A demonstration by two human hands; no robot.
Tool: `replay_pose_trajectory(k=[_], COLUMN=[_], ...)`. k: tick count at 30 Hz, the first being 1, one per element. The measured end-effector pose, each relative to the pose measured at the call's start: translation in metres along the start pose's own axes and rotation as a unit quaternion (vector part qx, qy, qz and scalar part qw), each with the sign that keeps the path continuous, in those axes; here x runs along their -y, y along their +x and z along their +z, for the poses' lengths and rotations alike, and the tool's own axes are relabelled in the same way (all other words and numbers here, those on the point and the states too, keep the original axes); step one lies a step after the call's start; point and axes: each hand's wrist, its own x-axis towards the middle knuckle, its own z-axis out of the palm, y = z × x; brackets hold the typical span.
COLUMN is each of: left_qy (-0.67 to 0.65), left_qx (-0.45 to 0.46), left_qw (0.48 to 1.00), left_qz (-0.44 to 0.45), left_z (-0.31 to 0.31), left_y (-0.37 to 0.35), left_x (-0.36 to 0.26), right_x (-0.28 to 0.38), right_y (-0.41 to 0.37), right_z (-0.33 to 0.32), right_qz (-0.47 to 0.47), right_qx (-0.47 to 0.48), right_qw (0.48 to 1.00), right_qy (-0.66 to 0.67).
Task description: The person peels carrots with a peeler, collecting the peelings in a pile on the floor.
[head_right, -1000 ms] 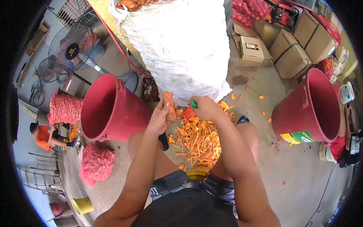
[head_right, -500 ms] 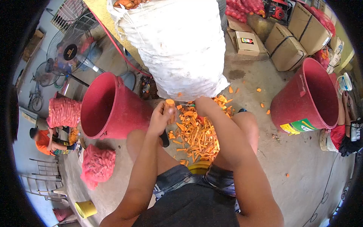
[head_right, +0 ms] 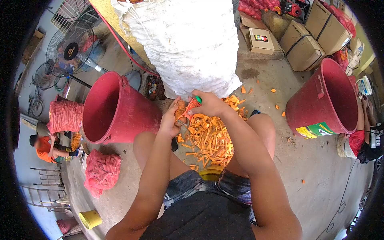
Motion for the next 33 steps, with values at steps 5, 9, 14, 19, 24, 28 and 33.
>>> replay_pose_trajectory(k=[5,9,14,19,24,28,33], left_qy=[0.007,0.031,0.019,0.031,-0.044,-0.006,0.03], left_qx=[0.041,0.083,0.059,0.05,-0.005,-0.021,0.091], left_qw=[0.999,0.994,0.995,0.996,0.999,1.0,0.992], left_qz=[-0.027,-0.063,-0.078,-0.062,0.009,-0.012,-0.078], left_z=[-0.001,-0.009,-0.009,-0.021,-0.019,-0.01,-0.017], left_y=[-0.001,-0.007,-0.016,-0.02,0.009,-0.003,-0.019], left_x=[0.003,0.002,-0.005,-0.014,0.008,0.008,-0.002], right_x=[-0.014,-0.025,-0.041,-0.027,-0.004,-0.011,-0.017], right_y=[0.007,0.014,0.018,0.017,0.004,0.005,0.012], right_z=[-0.004,-0.024,-0.024,-0.029,0.007,0.002,-0.033], right_qz=[-0.042,0.053,0.076,0.109,0.007,-0.031,0.139], right_qx=[-0.018,-0.079,-0.099,-0.097,-0.024,-0.065,-0.102], right_qw=[0.999,0.995,0.992,0.986,0.999,0.997,0.985], right_qy=[-0.025,0.035,0.017,0.076,-0.027,-0.021,-0.029])
